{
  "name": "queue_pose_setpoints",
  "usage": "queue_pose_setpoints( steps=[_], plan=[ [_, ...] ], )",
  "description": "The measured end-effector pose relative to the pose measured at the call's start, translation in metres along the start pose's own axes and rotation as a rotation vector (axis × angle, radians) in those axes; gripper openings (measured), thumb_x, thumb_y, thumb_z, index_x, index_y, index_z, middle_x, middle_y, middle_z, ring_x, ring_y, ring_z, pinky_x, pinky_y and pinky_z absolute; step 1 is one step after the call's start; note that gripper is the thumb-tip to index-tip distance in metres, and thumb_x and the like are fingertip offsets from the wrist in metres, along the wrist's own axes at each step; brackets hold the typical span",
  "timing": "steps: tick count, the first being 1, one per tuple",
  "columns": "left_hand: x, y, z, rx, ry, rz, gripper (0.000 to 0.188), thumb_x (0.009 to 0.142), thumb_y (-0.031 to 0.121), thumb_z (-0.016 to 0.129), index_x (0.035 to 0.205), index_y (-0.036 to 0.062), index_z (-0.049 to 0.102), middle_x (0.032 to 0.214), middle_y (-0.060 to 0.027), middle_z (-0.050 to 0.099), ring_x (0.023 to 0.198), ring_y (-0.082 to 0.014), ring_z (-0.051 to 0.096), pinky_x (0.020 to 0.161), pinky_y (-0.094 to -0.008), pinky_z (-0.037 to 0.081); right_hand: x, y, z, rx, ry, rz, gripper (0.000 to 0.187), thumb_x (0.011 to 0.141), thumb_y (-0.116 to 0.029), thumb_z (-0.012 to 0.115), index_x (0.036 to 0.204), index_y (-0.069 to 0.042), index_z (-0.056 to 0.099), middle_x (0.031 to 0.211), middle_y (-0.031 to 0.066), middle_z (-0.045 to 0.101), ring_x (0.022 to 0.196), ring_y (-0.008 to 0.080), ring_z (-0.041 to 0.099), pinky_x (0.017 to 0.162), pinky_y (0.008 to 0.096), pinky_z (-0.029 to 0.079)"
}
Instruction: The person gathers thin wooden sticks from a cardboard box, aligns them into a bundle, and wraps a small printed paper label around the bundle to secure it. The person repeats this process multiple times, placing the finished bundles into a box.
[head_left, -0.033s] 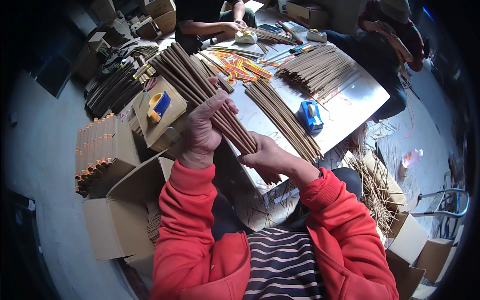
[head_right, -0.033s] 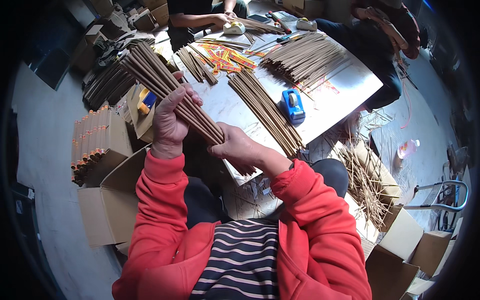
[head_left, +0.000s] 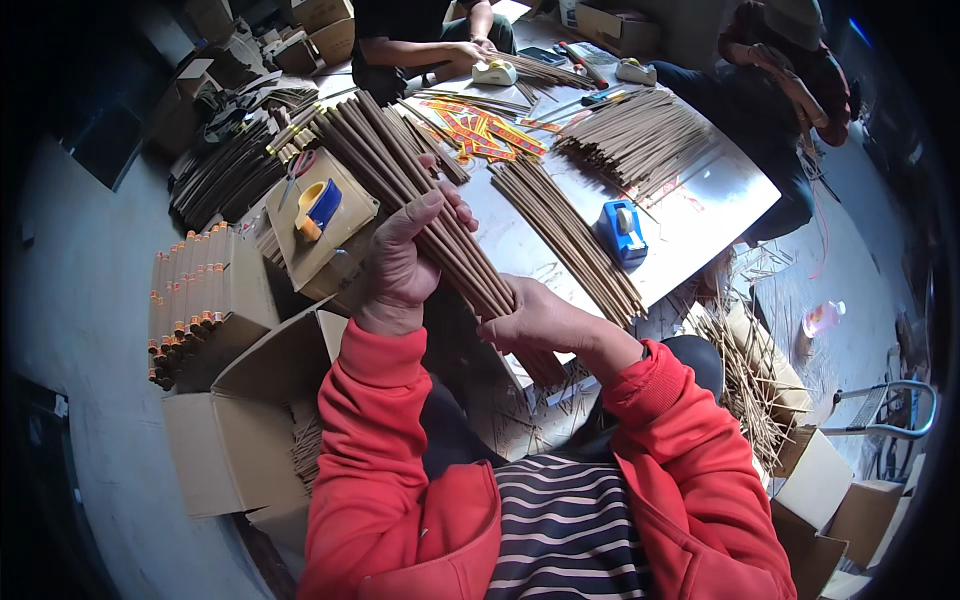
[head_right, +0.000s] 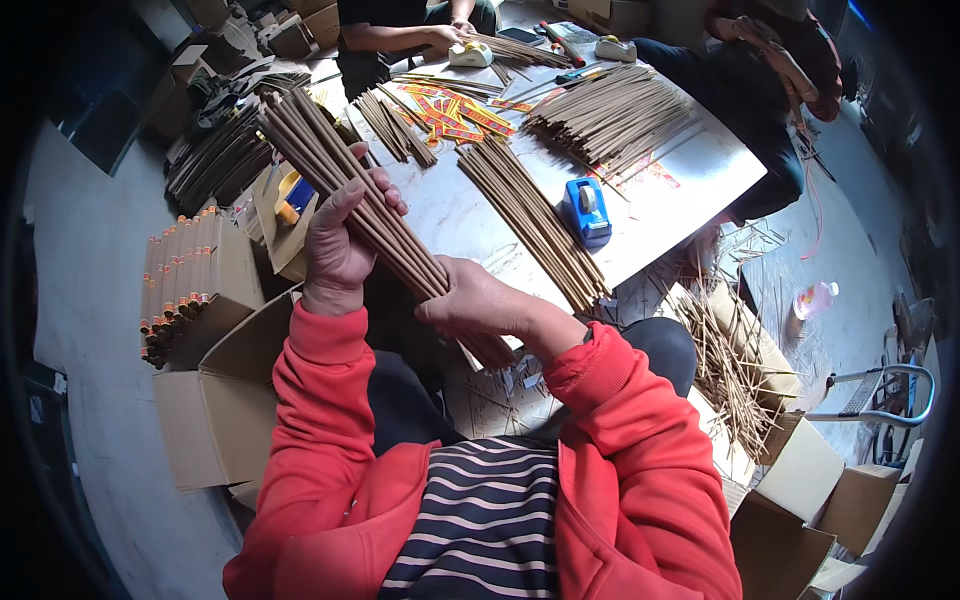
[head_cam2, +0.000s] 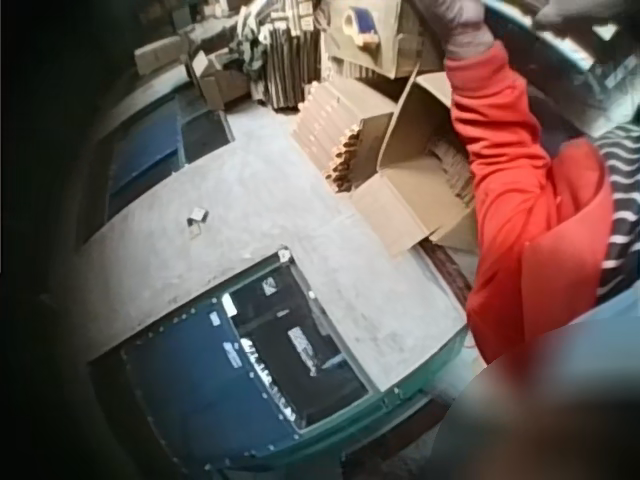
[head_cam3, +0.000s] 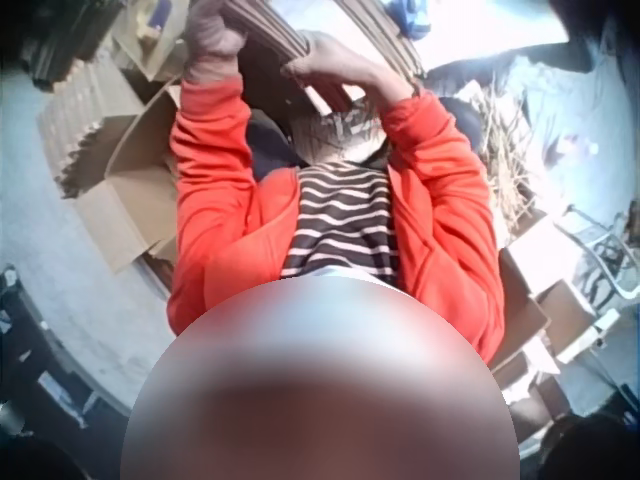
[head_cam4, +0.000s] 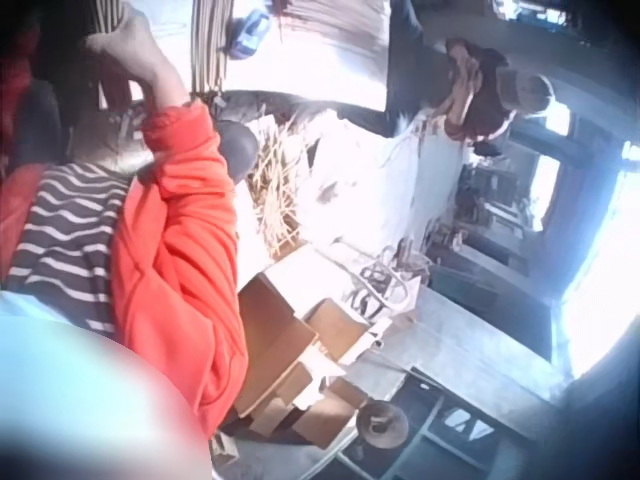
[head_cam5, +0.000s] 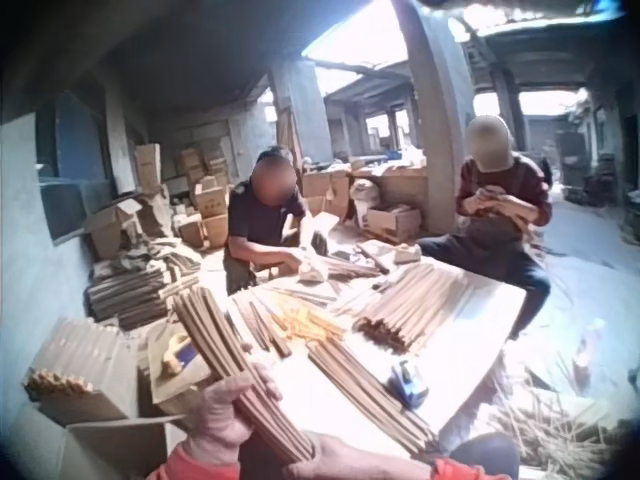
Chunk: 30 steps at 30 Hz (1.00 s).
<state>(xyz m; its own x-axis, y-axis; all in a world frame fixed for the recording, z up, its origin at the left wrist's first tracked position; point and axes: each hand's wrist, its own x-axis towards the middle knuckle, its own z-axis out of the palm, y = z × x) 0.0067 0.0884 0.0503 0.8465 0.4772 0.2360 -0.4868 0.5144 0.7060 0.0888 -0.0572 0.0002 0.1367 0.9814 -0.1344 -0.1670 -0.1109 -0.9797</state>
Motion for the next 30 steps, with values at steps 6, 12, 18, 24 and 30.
queue_pose_setpoints(
  steps=[6,12,18,24,30],
  plan=[
    [-0.021,-0.031,-0.039,0.035,0.387,-0.046,0.026,0.077,0.001,0.057,0.103,0.0054,0.052,0.071,-0.0060,0.055,0.063,-0.0170,0.056,0.062,-0.0341,0.049,-0.018,0.015,0.021,-0.041,0.018,0.190,0.022,0.071,-0.008,0.063,0.085,0.001,0.048,0.066,0.0066,0.055,0.056,0.0162,0.058,0.052,0.0278,0.047],
    [-0.030,-0.038,-0.060,-0.272,0.319,-0.124,0.022,0.075,0.001,0.060,0.096,0.0045,0.053,0.069,-0.0063,0.054,0.060,-0.0173,0.054,0.058,-0.0324,0.047,-0.018,0.037,0.022,0.081,-0.065,0.249,0.027,0.070,-0.008,0.063,0.090,0.001,0.048,0.068,0.0083,0.056,0.055,0.0176,0.057,0.051,0.0283,0.047],
    [-0.038,-0.060,-0.092,0.035,0.526,-0.102,0.010,0.075,0.004,0.062,0.081,0.0054,0.054,0.066,-0.0071,0.053,0.060,-0.0181,0.055,0.057,-0.0322,0.048,-0.012,0.063,0.029,-0.633,0.223,0.143,0.028,0.073,-0.011,0.062,0.094,-0.001,0.048,0.066,0.0063,0.052,0.053,0.0160,0.054,0.050,0.0279,0.046],
    [-0.031,-0.053,-0.094,-0.366,0.295,-0.126,0.008,0.078,0.007,0.062,0.080,0.0061,0.054,0.066,-0.0051,0.053,0.058,-0.0164,0.054,0.055,-0.0291,0.047,-0.009,0.046,0.026,0.318,-0.087,0.432,0.025,0.069,-0.002,0.061,0.091,-0.003,0.049,0.067,0.0053,0.051,0.051,0.0149,0.053,0.046,0.0281,0.047],
    [-0.031,-0.061,-0.101,-0.185,0.411,-0.129,0.009,0.080,0.010,0.062,0.079,0.0035,0.057,0.065,-0.0041,0.054,0.061,-0.0155,0.055,0.058,-0.0299,0.048,-0.003,0.059,0.030,-0.006,0.064,0.367,0.019,0.070,0.000,0.061,0.086,-0.001,0.050,0.066,0.0067,0.053,0.047,0.0150,0.054,0.044,0.0277,0.047]
  ],
)
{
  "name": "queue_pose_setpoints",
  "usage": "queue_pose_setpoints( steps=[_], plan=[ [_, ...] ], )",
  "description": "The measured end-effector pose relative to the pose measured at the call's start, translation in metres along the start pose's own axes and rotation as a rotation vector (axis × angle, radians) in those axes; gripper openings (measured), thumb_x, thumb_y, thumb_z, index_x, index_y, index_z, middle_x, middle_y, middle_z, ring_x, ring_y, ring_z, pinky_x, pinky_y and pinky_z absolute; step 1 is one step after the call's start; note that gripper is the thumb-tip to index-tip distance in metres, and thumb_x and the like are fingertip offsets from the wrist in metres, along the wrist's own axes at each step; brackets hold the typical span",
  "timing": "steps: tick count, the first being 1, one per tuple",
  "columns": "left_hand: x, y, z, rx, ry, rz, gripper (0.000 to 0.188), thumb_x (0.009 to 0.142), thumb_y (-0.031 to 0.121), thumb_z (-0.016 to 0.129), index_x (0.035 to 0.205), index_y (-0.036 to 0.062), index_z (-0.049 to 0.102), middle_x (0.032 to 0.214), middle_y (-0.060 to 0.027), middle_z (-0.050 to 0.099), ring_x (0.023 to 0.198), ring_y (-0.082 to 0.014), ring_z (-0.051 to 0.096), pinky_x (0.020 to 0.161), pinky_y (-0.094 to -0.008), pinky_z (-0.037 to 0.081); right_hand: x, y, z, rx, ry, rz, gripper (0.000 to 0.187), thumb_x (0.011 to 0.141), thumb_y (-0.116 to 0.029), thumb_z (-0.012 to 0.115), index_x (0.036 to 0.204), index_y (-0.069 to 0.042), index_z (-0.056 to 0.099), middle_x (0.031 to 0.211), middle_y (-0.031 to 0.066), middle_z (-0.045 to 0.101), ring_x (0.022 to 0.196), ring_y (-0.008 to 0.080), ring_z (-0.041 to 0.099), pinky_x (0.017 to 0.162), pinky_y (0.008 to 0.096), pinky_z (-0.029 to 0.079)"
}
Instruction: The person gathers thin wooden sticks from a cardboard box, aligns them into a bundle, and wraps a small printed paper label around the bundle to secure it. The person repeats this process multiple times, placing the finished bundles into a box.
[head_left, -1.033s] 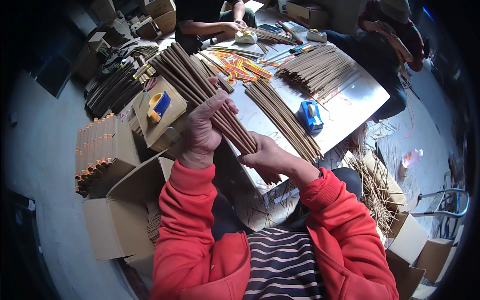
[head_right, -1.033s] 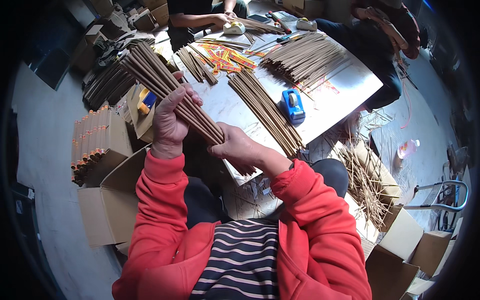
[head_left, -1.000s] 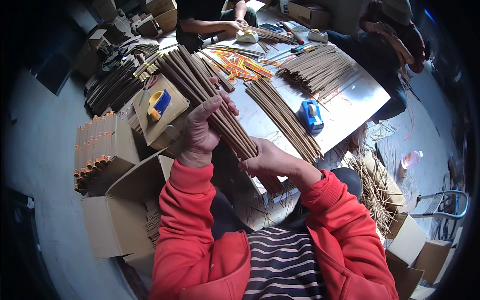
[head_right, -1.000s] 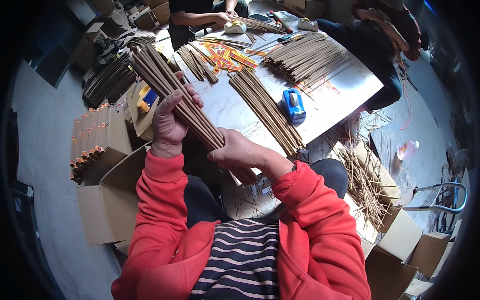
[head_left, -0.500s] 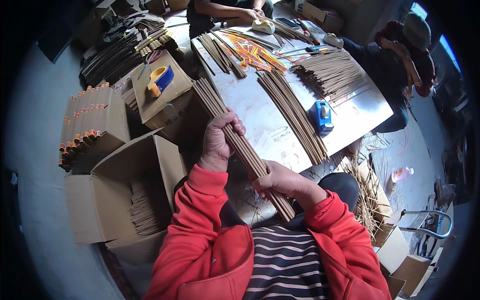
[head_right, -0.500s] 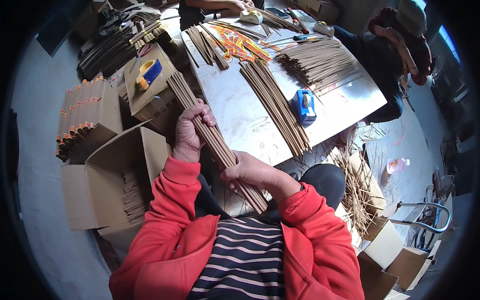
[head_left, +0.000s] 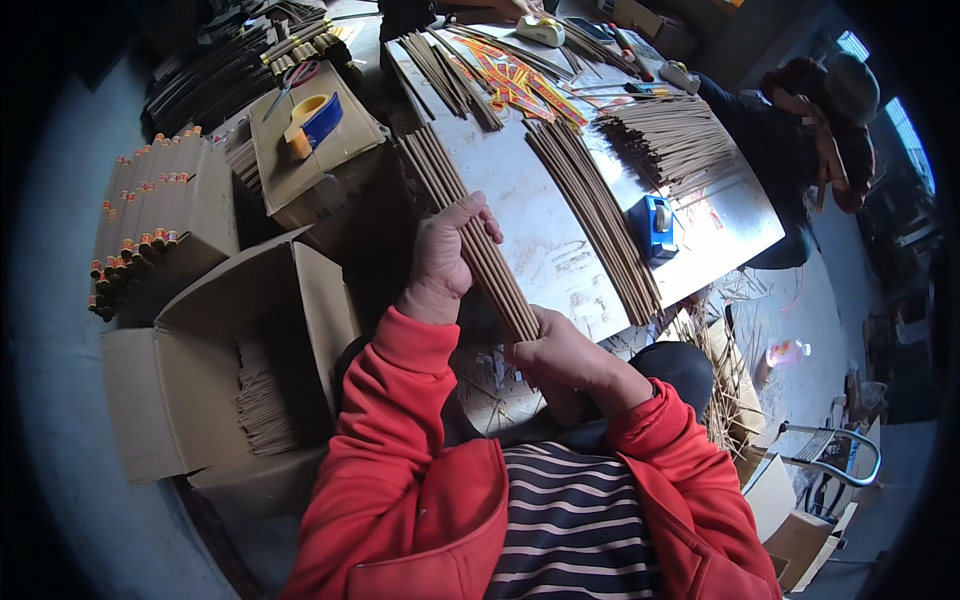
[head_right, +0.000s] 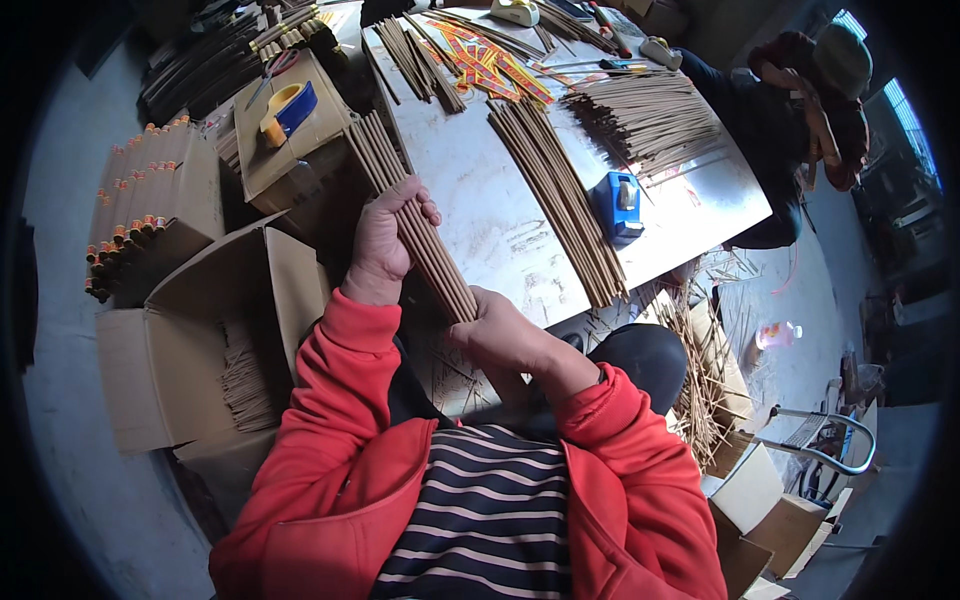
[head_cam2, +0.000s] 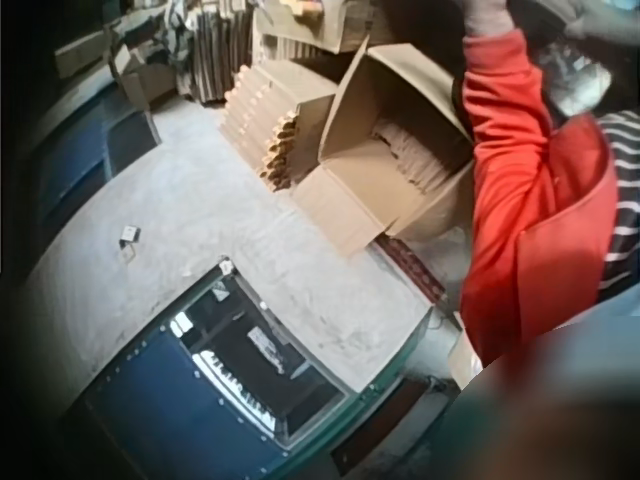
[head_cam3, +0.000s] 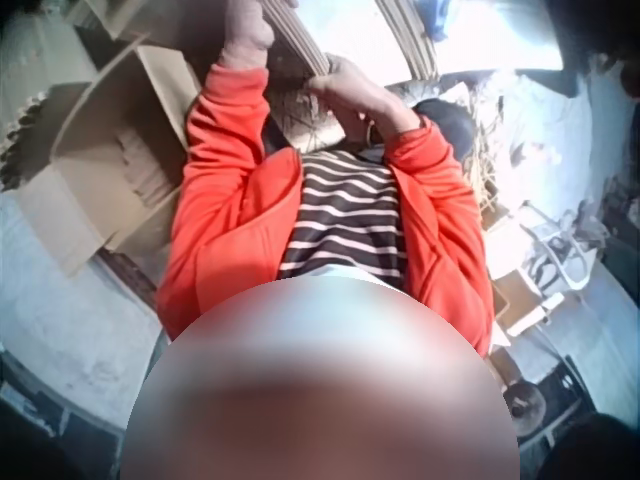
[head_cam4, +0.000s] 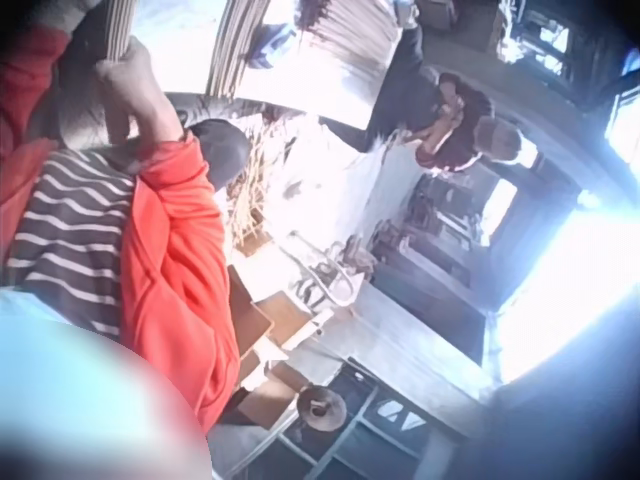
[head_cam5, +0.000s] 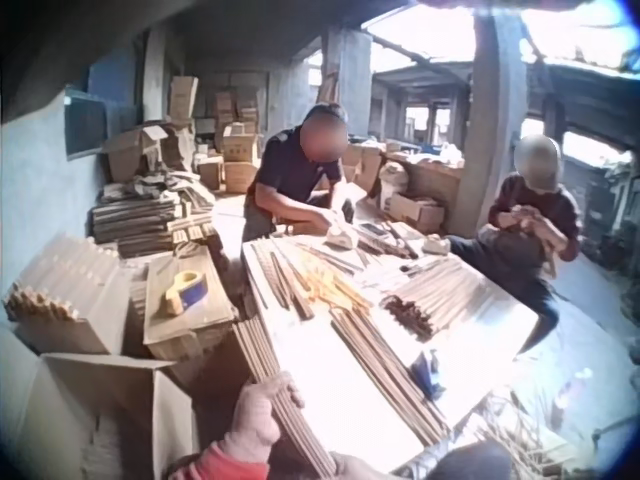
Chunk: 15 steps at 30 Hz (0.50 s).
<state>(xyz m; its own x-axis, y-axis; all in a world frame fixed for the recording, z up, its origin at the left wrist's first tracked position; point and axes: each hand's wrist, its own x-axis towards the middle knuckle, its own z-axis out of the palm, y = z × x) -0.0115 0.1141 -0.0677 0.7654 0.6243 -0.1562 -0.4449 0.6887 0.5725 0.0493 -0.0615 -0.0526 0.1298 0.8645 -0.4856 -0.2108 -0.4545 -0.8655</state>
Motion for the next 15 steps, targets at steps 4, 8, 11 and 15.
queue_pose_setpoints(
  steps=[4,8,11,15],
  plan=[
    [-0.001,0.002,0.002,-0.291,-0.276,-0.094,0.011,0.080,0.010,0.062,0.076,0.0038,0.055,0.065,-0.0041,0.053,0.060,-0.0153,0.053,0.057,-0.0294,0.046,-0.009,-0.010,-0.007,0.293,-0.222,0.121,0.017,0.071,-0.004,0.062,0.084,-0.001,0.052,0.065,0.0065,0.052,0.049,0.0148,0.055,0.045,0.0278,0.048],
    [0.004,-0.003,-0.004,0.088,0.108,0.025,0.008,0.081,0.009,0.061,0.080,0.0065,0.053,0.066,-0.0042,0.053,0.058,-0.0152,0.052,0.058,-0.0286,0.046,-0.003,-0.001,0.002,-0.288,0.186,-0.084,0.021,0.070,-0.009,0.062,0.087,-0.001,0.052,0.066,0.0066,0.052,0.054,0.0148,0.056,0.050,0.0297,0.050],
    [0.001,-0.006,0.001,-0.107,-0.025,-0.036,0.007,0.080,0.008,0.061,0.080,0.0064,0.054,0.066,-0.0042,0.053,0.058,-0.0152,0.052,0.056,-0.0287,0.046,-0.008,-0.004,0.003,-0.185,0.118,-0.026,0.022,0.071,-0.009,0.061,0.089,-0.001,0.050,0.065,0.0059,0.051,0.057,0.0142,0.057,0.051,0.0287,0.049],
    [-0.003,-0.009,0.001,-0.216,-0.124,-0.090,0.006,0.079,0.007,0.061,0.080,0.0066,0.055,0.065,-0.0043,0.053,0.057,-0.0150,0.052,0.055,-0.0287,0.046,-0.014,-0.013,-0.008,0.157,-0.153,0.122,0.024,0.074,-0.009,0.061,0.093,-0.001,0.049,0.070,0.0062,0.052,0.062,0.0134,0.057,0.054,0.0277,0.049]
  ],
)
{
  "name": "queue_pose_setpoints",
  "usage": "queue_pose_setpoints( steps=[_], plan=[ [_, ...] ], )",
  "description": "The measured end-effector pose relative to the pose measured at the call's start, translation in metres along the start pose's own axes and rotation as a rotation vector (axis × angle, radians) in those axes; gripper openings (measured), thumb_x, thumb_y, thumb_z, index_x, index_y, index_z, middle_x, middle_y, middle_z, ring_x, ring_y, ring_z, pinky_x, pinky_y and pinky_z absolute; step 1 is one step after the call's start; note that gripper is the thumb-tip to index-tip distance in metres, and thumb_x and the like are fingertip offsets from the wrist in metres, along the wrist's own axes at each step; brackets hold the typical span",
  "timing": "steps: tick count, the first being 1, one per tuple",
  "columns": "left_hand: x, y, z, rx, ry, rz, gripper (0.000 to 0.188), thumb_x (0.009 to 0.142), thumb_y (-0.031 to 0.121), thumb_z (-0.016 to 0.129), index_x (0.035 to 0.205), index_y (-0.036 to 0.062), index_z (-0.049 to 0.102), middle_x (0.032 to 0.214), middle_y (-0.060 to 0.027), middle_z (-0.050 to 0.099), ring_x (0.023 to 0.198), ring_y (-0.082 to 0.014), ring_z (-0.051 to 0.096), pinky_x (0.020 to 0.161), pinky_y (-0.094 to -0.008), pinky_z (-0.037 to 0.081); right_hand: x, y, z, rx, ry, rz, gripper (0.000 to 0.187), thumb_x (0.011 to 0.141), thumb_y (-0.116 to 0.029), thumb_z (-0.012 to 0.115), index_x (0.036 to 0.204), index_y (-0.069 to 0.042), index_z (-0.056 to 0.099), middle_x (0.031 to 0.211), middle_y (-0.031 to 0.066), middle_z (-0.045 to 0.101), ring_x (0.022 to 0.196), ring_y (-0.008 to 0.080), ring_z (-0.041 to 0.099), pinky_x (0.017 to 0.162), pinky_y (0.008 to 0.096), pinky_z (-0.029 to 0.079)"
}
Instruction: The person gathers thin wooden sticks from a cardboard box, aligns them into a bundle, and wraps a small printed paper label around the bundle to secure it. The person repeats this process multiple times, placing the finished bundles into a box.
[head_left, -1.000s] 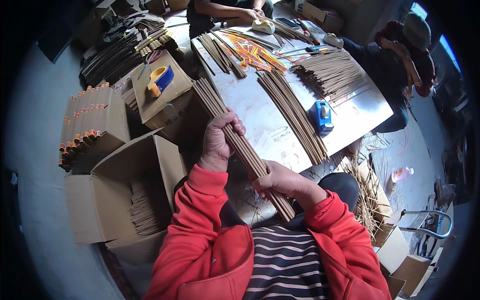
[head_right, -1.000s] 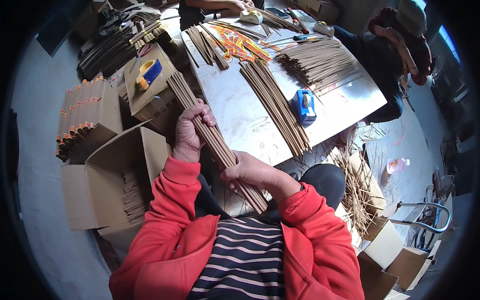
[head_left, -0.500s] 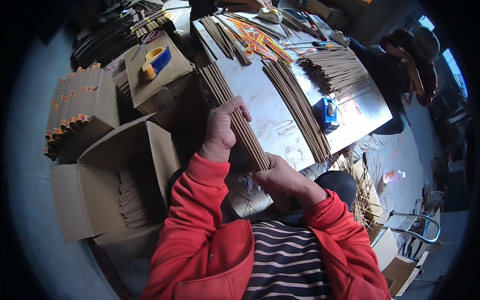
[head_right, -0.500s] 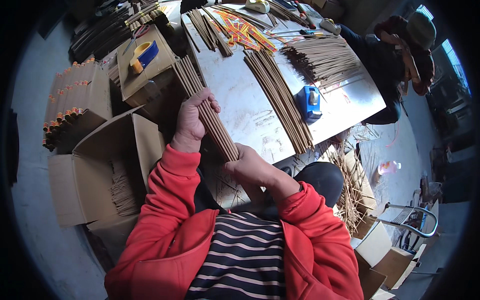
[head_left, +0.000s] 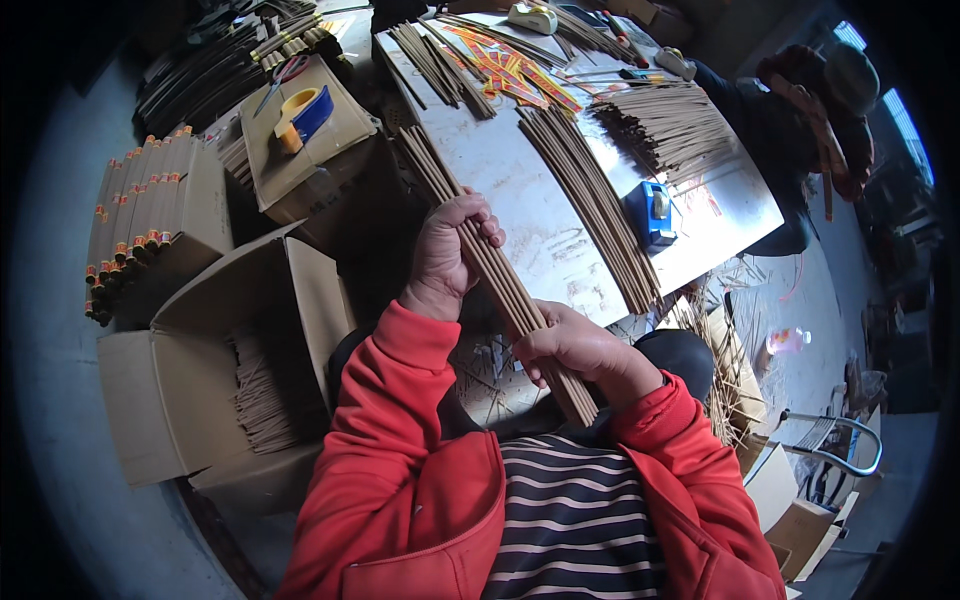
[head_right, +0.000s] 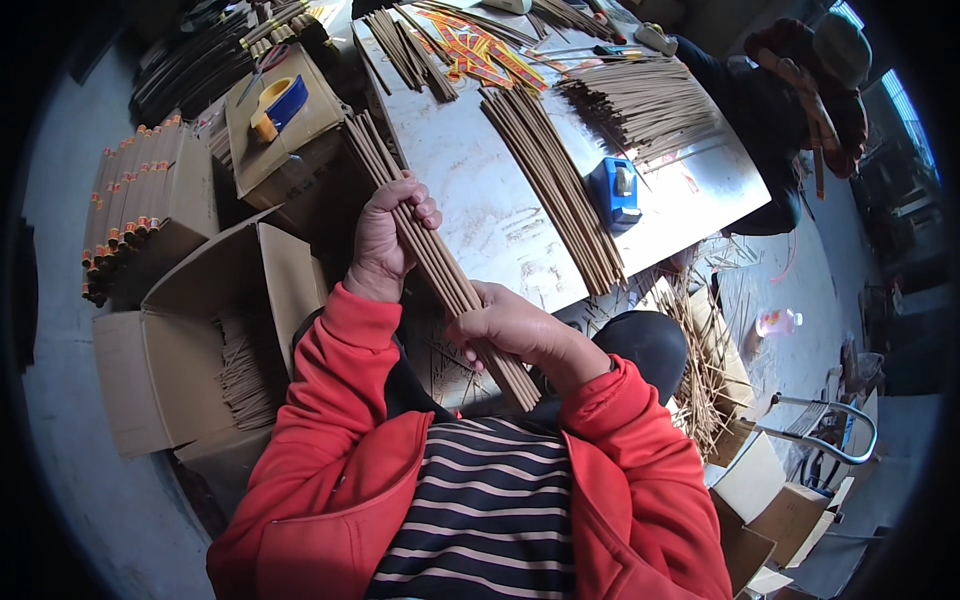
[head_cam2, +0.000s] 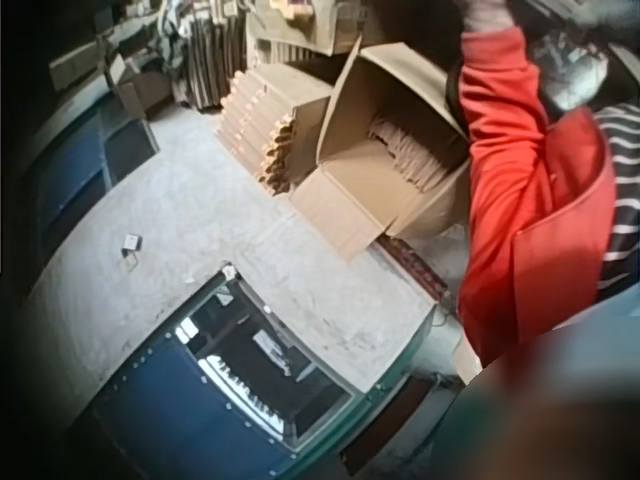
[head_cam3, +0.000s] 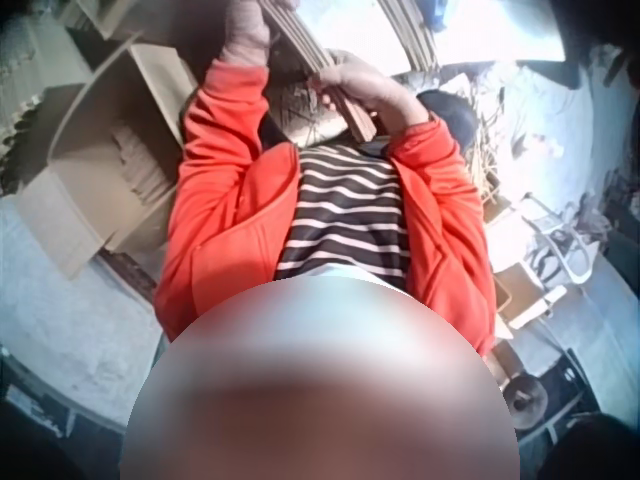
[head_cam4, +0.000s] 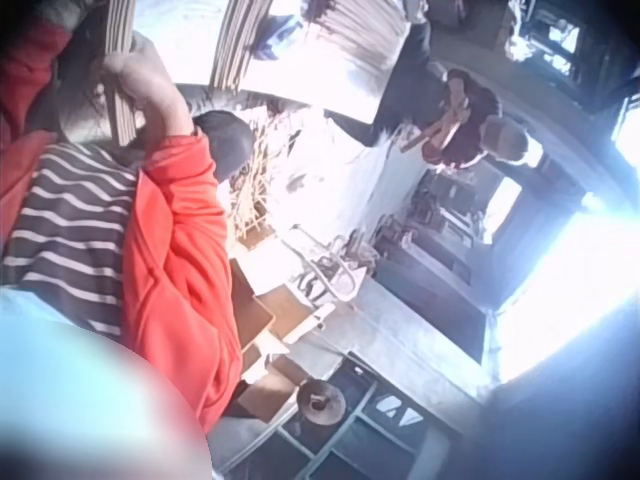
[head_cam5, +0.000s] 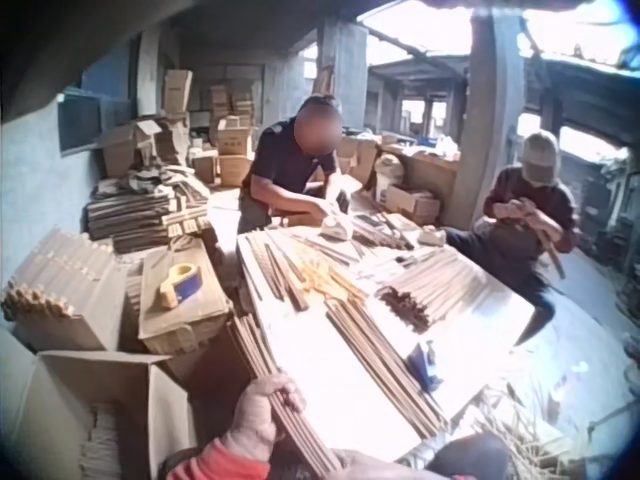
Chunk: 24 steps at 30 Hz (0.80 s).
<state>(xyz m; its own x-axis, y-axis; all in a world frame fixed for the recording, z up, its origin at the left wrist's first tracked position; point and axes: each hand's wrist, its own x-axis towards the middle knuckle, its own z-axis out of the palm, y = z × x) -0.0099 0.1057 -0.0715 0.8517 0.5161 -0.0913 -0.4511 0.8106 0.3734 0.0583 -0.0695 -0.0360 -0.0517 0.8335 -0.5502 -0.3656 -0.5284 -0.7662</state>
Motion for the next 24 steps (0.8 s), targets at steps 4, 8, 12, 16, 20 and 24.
queue_pose_setpoints(
  steps=[4,8,12,16,20,24],
  plan=[
    [0.004,-0.002,-0.002,0.391,0.316,0.104,0.005,0.079,0.008,0.061,0.079,0.0061,0.057,0.062,-0.0042,0.052,0.055,-0.0161,0.053,0.053,-0.0291,0.046,0.014,0.023,0.003,-0.556,0.354,-0.168,0.029,0.073,-0.009,0.061,0.097,-0.003,0.047,0.072,0.0051,0.052,0.059,0.0134,0.055,0.052,0.0272,0.048],
    [0.005,0.005,-0.003,-0.045,0.027,-0.020,0.004,0.080,0.008,0.060,0.081,0.0058,0.057,0.065,-0.0045,0.054,0.056,-0.0159,0.053,0.053,-0.0286,0.046,0.002,0.006,0.005,-0.024,0.044,0.002,0.026,0.073,-0.006,0.060,0.096,-0.001,0.048,0.069,0.0067,0.052,0.054,0.0138,0.053,0.048,0.0266,0.046],
    [0.007,0.006,-0.007,0.067,0.058,0.002,0.011,0.077,0.010,0.063,0.072,0.0056,0.054,0.065,-0.0046,0.053,0.055,-0.0176,0.052,0.053,-0.0310,0.046,0.004,0.014,0.002,0.030,0.003,-0.045,0.023,0.074,-0.007,0.059,0.093,0.001,0.049,0.064,0.0070,0.052,0.050,0.0152,0.053,0.047,0.0268,0.045],
    [0.004,0.000,-0.003,0.390,0.327,0.142,0.015,0.077,0.010,0.064,0.069,0.0025,0.054,0.060,-0.0064,0.051,0.052,-0.0180,0.053,0.049,-0.0318,0.046,0.009,0.023,0.009,-0.393,0.345,-0.123,0.020,0.073,-0.004,0.060,0.089,-0.003,0.048,0.064,0.0043,0.050,0.051,0.0134,0.052,0.047,0.0260,0.046],
    [0.001,0.005,-0.001,-0.091,-0.011,-0.044,0.013,0.077,0.011,0.064,0.073,0.0066,0.054,0.063,-0.0039,0.053,0.053,-0.0164,0.052,0.052,-0.0307,0.046,0.000,0.011,0.007,0.065,0.013,0.025,0.019,0.072,-0.002,0.060,0.087,-0.001,0.048,0.064,0.0064,0.052,0.050,0.0149,0.054,0.044,0.0274,0.047],
    [0.006,0.007,-0.007,0.113,0.123,-0.038,0.011,0.078,0.009,0.063,0.073,0.0075,0.053,0.063,-0.0026,0.051,0.054,-0.0152,0.051,0.053,-0.0306,0.046,0.003,0.020,0.008,-0.135,0.173,-0.115,0.020,0.072,-0.003,0.060,0.088,0.000,0.049,0.066,0.0074,0.053,0.049,0.0162,0.055,0.044,0.0273,0.047]
  ],
)
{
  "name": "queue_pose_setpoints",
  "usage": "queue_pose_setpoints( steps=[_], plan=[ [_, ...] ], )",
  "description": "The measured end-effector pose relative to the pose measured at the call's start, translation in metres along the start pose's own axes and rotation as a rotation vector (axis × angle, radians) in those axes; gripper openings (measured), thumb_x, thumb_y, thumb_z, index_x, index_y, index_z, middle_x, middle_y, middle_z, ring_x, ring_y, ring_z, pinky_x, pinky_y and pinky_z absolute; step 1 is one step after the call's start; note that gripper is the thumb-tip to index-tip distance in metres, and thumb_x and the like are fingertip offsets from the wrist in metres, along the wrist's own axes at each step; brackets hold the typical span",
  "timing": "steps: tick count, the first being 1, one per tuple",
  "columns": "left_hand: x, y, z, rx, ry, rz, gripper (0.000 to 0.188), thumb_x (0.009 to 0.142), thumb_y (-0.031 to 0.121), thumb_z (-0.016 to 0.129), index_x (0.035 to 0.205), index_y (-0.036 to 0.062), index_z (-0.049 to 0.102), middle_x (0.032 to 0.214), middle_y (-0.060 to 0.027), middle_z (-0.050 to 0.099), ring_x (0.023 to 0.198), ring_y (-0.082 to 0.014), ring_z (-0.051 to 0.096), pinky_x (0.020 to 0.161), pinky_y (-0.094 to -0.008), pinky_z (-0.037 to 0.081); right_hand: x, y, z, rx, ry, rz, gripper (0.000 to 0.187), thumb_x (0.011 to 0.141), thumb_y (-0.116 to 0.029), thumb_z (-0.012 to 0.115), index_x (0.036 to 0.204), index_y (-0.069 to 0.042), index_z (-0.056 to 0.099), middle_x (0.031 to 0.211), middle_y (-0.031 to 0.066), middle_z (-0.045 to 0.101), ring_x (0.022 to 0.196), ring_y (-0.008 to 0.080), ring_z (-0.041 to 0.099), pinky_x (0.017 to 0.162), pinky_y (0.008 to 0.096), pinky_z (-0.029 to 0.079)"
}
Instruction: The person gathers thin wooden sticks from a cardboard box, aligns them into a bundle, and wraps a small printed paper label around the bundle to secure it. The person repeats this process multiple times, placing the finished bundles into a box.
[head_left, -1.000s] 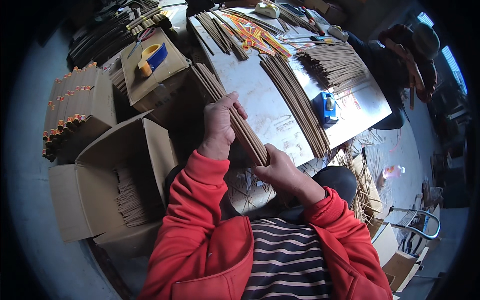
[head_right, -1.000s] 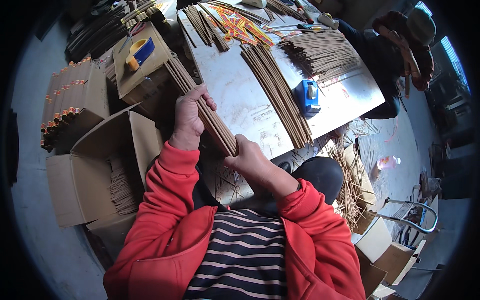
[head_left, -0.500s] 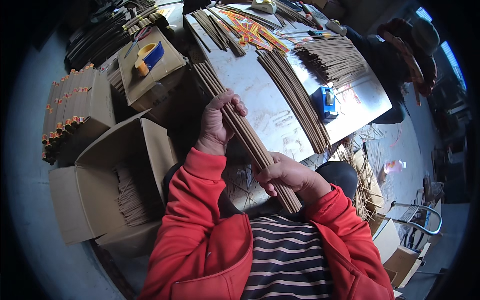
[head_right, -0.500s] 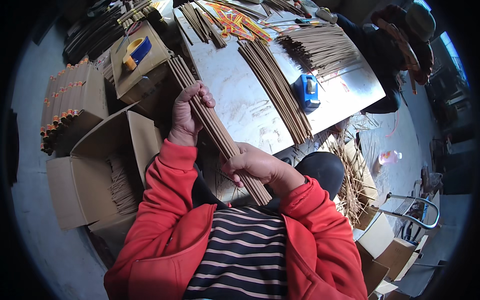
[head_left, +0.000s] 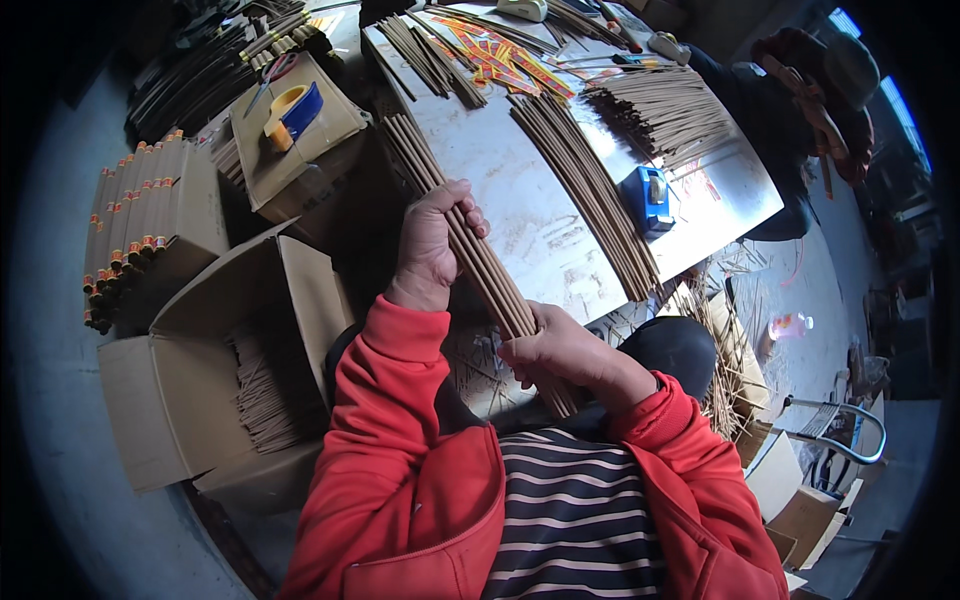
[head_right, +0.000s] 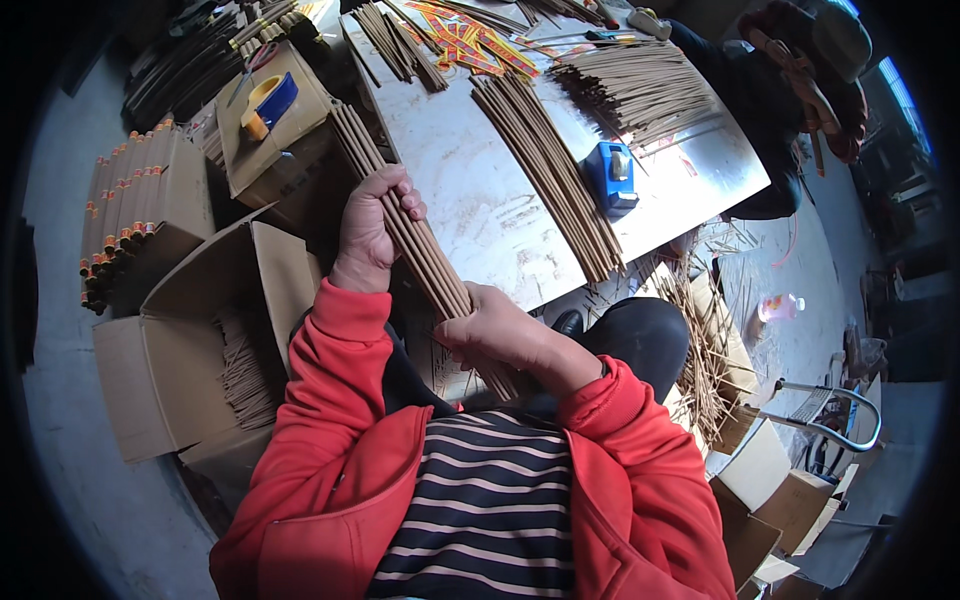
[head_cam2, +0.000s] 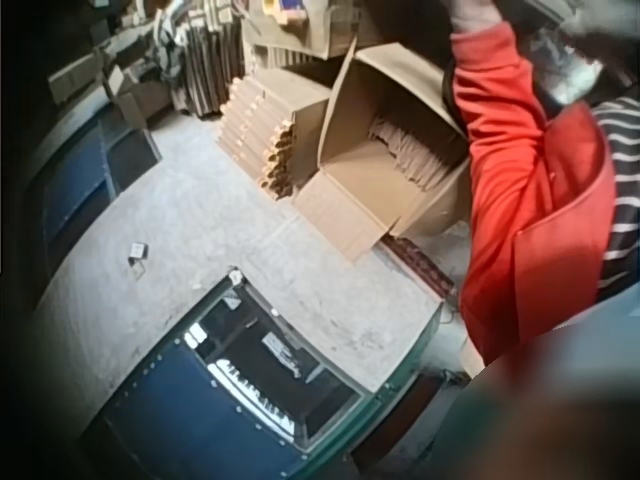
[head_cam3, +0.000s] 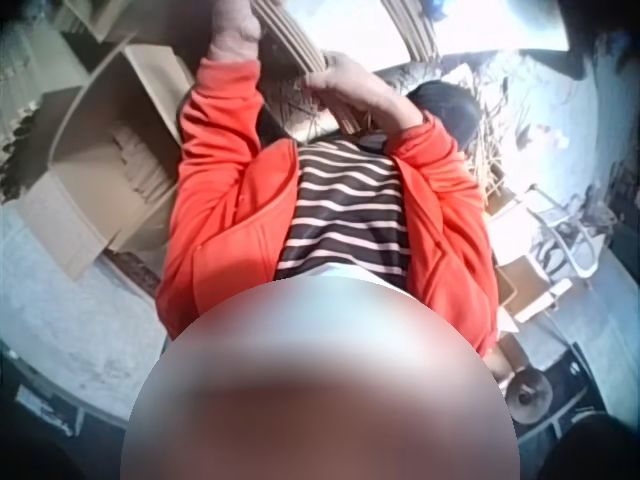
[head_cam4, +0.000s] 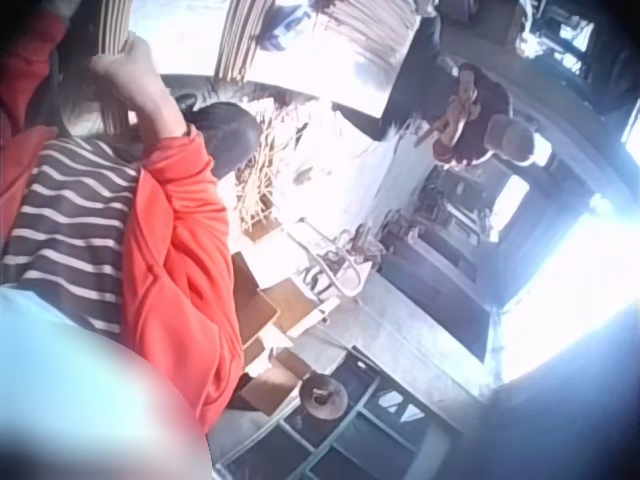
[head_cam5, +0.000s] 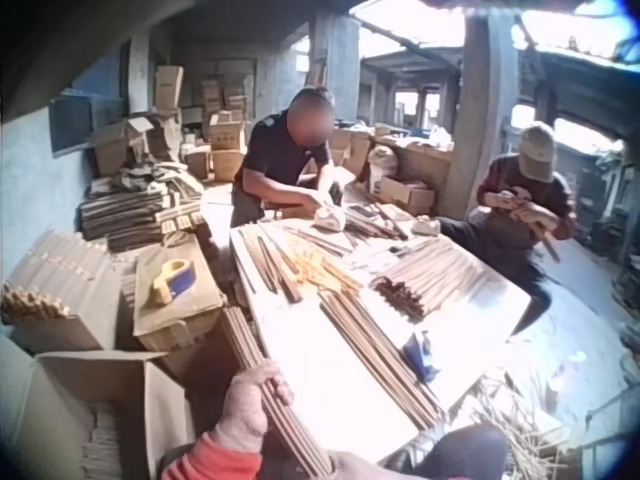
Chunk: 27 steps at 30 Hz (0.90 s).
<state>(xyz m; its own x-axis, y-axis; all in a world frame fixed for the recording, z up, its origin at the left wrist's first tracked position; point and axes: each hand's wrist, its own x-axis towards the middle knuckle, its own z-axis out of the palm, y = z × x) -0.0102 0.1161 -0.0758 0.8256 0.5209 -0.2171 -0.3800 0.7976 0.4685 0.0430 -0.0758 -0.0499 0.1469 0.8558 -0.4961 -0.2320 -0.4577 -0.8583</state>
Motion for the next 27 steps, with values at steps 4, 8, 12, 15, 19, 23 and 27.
queue_pose_setpoints(
  steps=[4,8,12,15,19,23,27],
  plan=[
    [-0.003,-0.003,0.006,0.068,0.068,0.062,0.011,0.078,0.009,0.062,0.073,0.0072,0.052,0.062,-0.0026,0.051,0.054,-0.0148,0.051,0.053,-0.0302,0.045,0.007,0.010,-0.002,-0.298,0.161,-0.092,0.025,0.069,-0.004,0.062,0.090,-0.002,0.048,0.066,0.0069,0.052,0.051,0.0147,0.056,0.044,0.0272,0.048],
    [0.000,0.002,-0.002,-0.216,-0.205,-0.008,0.013,0.081,0.009,0.059,0.072,0.0068,0.050,0.063,-0.0016,0.050,0.056,-0.0134,0.050,0.054,-0.0272,0.044,-0.007,-0.010,-0.004,0.256,-0.172,0.142,0.024,0.069,-0.004,0.062,0.089,-0.003,0.047,0.065,0.0060,0.051,0.051,0.0145,0.055,0.043,0.0270,0.047],
    [0.002,0.002,-0.002,0.050,0.059,0.056,0.013,0.079,0.008,0.057,0.069,0.0059,0.049,0.061,-0.0030,0.049,0.052,-0.0143,0.049,0.051,-0.0273,0.043,-0.003,-0.008,0.005,-0.139,0.064,0.055,0.022,0.072,-0.007,0.061,0.089,-0.003,0.048,0.065,0.0054,0.052,0.051,0.0153,0.055,0.047,0.0273,0.046],
    [0.000,-0.003,0.006,0.243,0.242,0.154,0.014,0.076,0.008,0.060,0.067,0.0049,0.051,0.058,-0.0046,0.049,0.049,-0.0160,0.050,0.050,-0.0284,0.045,0.010,0.021,0.000,-0.599,0.310,-0.157,0.021,0.073,-0.009,0.060,0.088,-0.003,0.047,0.064,0.0048,0.051,0.049,0.0146,0.052,0.046,0.0265,0.044],
    [-0.003,0.000,-0.001,-0.019,0.060,0.032,0.012,0.080,0.009,0.060,0.072,0.0043,0.053,0.063,-0.0045,0.052,0.054,-0.0160,0.051,0.053,-0.0286,0.045,-0.003,-0.007,0.007,-0.022,0.000,0.141,0.017,0.071,-0.005,0.059,0.083,-0.002,0.047,0.060,0.0062,0.050,0.047,0.0155,0.052,0.044,0.0270,0.044],
    [-0.006,-0.004,-0.001,-0.178,-0.161,-0.042,0.013,0.083,0.009,0.058,0.072,0.0073,0.052,0.066,-0.0027,0.052,0.057,-0.0140,0.050,0.054,-0.0281,0.045,-0.008,-0.008,-0.001,0.325,-0.253,0.153,0.015,0.071,-0.005,0.057,0.081,-0.003,0.046,0.060,0.0066,0.048,0.048,0.0136,0.050,0.044,0.0265,0.045],
    [-0.003,-0.003,0.001,0.015,-0.033,0.024,0.014,0.082,0.010,0.059,0.071,0.0082,0.051,0.064,-0.0017,0.052,0.056,-0.0133,0.050,0.053,-0.0285,0.046,0.000,0.001,0.006,-0.112,0.119,0.028,0.017,0.072,-0.003,0.056,0.086,-0.002,0.046,0.065,0.0070,0.051,0.050,0.0148,0.052,0.045,0.0264,0.046]
  ],
)
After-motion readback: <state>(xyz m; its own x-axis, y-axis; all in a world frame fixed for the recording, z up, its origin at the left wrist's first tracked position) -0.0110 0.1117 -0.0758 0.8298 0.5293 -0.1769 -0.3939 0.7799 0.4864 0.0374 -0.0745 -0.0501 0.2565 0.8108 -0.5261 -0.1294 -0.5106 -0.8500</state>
